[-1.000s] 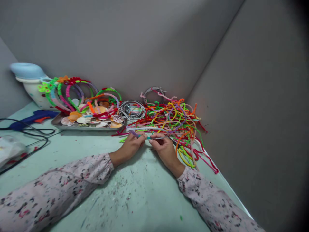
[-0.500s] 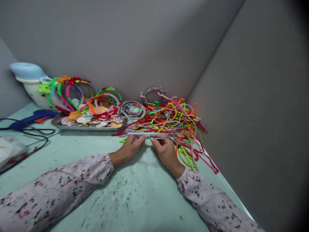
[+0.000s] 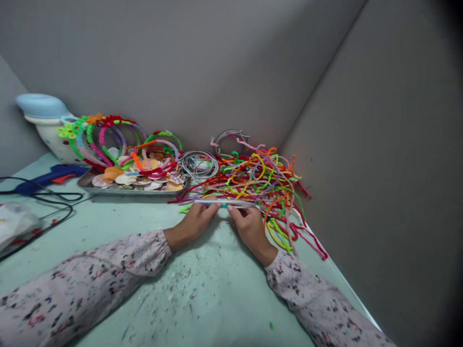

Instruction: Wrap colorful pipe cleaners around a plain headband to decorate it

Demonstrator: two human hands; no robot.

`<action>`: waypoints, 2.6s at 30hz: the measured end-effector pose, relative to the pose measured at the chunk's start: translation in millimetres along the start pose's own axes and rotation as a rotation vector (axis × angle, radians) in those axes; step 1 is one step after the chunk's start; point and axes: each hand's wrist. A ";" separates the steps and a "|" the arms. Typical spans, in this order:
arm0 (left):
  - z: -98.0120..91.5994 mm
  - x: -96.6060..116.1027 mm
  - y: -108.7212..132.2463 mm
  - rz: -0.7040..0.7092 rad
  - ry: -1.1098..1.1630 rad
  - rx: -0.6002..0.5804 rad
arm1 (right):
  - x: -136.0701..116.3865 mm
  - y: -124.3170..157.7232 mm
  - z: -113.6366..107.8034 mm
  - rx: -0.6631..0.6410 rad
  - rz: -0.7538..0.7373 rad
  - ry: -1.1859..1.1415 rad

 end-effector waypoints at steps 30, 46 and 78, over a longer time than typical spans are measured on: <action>-3.1 10.4 1.3 0.175 -0.025 -0.047 | -12.1 1.1 -3.6 -0.036 0.036 0.168; -3.4 7.8 0.1 0.153 -0.024 -0.059 | -7.3 -1.5 -3.4 -0.025 0.003 0.132; -1.6 12.1 2.1 0.151 -0.057 -0.070 | -4.6 -0.9 -2.2 -0.118 0.225 0.039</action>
Point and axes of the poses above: each hand's wrist, its own y-axis away from the middle knuckle, its own z-axis out of the palm, x = y × z, and after that the axes turned 9 degrees about x, right-handed
